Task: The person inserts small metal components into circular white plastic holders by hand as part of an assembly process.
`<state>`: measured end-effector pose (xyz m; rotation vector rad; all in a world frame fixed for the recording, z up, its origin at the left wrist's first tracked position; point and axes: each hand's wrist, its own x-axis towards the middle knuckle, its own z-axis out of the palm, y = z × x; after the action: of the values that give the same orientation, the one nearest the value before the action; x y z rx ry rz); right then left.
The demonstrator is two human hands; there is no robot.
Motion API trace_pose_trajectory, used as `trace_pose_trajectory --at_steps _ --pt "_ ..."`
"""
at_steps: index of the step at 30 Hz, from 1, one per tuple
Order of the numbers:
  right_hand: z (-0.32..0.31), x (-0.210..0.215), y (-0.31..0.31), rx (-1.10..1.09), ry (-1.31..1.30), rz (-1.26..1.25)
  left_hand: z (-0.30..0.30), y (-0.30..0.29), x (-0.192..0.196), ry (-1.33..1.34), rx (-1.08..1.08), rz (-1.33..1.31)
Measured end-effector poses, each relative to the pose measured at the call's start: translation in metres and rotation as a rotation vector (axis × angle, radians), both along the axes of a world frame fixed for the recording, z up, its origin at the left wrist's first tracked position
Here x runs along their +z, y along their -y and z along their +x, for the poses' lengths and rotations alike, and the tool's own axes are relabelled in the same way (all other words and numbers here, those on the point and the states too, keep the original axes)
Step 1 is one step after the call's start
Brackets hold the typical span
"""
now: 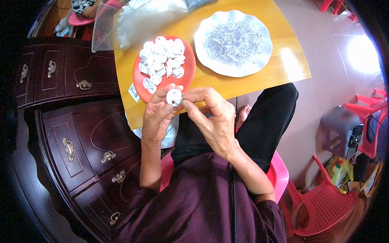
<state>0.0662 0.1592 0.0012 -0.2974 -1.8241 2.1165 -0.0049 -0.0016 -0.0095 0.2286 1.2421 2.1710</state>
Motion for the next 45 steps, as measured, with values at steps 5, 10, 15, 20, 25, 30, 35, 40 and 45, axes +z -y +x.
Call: trace_pose_trajectory --at_steps 5,10,15,20,25,30,35,40,45 --pt "0.0 -0.001 -0.001 0.0 -0.019 -0.007 -0.002 0.0 0.0 -0.005 -0.012 0.01" --pt "0.0 0.001 -0.002 0.006 -0.018 0.014 -0.002 -0.001 0.002 -0.004 -0.011 -0.008" --pt "0.0 0.0 -0.002 0.008 -0.003 -0.001 -0.003 0.001 0.002 -0.027 -0.033 -0.03" --pt "0.0 0.004 -0.006 0.011 -0.02 0.095 -0.004 0.003 0.002 -0.05 -0.038 -0.041" --pt "0.0 0.0 -0.008 0.015 -0.018 0.093 -0.005 0.0 0.005 -0.056 -0.056 -0.076" --pt "0.001 -0.008 -0.01 0.02 -0.046 0.093 -0.002 -0.007 0.005 -0.104 -0.039 -0.07" --pt "0.004 0.004 -0.02 0.124 0.188 -0.268 -0.001 -0.012 0.01 -0.189 -0.011 -0.085" --pt "0.003 0.0 -0.023 0.114 0.27 -0.508 -0.002 -0.017 0.021 -0.363 -0.022 -0.238" --pt "0.005 -0.005 -0.025 0.121 0.244 -0.468 -0.001 -0.019 0.023 -0.413 -0.032 -0.284"
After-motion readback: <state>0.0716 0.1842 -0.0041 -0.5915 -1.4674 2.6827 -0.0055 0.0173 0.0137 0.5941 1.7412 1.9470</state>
